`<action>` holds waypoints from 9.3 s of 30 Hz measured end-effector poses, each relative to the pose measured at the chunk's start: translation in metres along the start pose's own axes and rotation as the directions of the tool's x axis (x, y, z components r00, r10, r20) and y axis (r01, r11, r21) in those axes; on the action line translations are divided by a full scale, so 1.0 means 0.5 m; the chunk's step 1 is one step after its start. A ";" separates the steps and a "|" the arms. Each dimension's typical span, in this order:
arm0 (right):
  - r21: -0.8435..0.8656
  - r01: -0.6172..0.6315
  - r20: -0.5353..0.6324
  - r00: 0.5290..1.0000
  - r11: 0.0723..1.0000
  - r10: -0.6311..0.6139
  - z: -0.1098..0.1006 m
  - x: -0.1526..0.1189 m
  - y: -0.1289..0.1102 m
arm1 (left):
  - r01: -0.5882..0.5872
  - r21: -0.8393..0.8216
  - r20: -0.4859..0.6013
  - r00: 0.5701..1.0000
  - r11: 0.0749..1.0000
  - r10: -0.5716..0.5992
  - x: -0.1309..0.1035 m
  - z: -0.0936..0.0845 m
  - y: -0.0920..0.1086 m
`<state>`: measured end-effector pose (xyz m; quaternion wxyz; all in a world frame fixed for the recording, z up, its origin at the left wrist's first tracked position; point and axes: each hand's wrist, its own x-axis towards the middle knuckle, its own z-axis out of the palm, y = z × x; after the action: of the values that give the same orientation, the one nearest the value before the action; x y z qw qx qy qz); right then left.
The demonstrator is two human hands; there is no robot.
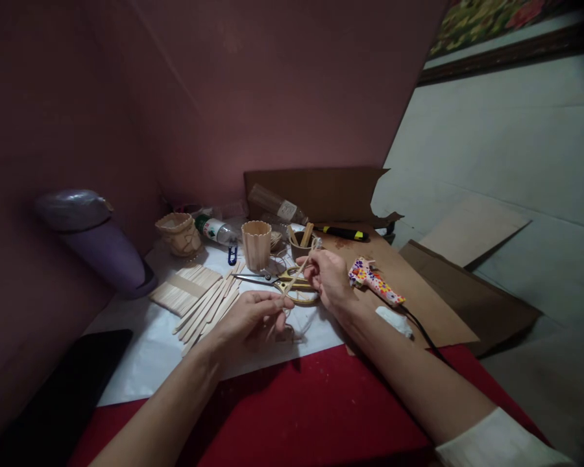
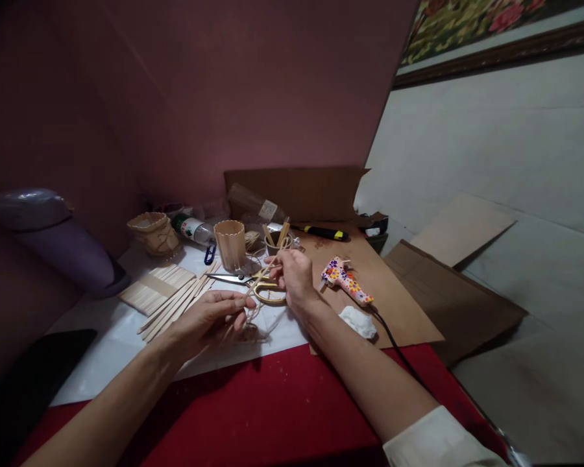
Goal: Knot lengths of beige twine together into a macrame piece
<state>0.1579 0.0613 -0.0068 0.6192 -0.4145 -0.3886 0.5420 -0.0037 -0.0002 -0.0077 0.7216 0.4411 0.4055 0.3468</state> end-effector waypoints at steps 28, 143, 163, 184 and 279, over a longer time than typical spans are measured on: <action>0.040 0.229 -0.345 0.917 0.973 -0.201 -0.041 0.038 -0.036 | 0.041 0.364 0.057 0.996 0.931 -0.066 -0.010 -0.025 0.007; 0.162 -0.088 0.346 0.938 0.983 0.027 0.008 -0.032 0.011 | -0.224 0.003 -0.326 0.921 0.975 0.212 0.012 -0.024 0.010; 0.256 -0.150 0.079 0.988 0.955 0.134 -0.026 0.016 -0.007 | -0.162 -0.068 -0.228 0.963 0.984 0.143 0.005 -0.043 0.018; 0.287 0.058 -0.085 0.996 0.956 -0.035 -0.045 0.029 -0.017 | -0.138 0.064 -0.042 0.989 0.988 0.141 -0.007 -0.050 0.020; -0.224 0.005 0.404 0.911 0.975 0.087 0.029 -0.061 0.023 | -0.308 0.113 -0.225 0.918 0.945 0.326 0.004 -0.018 0.001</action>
<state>0.1369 0.0332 -0.0133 0.4624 -0.3654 -0.5587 0.5836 -0.0109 0.0046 -0.0104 0.5841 0.4826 0.4260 0.4945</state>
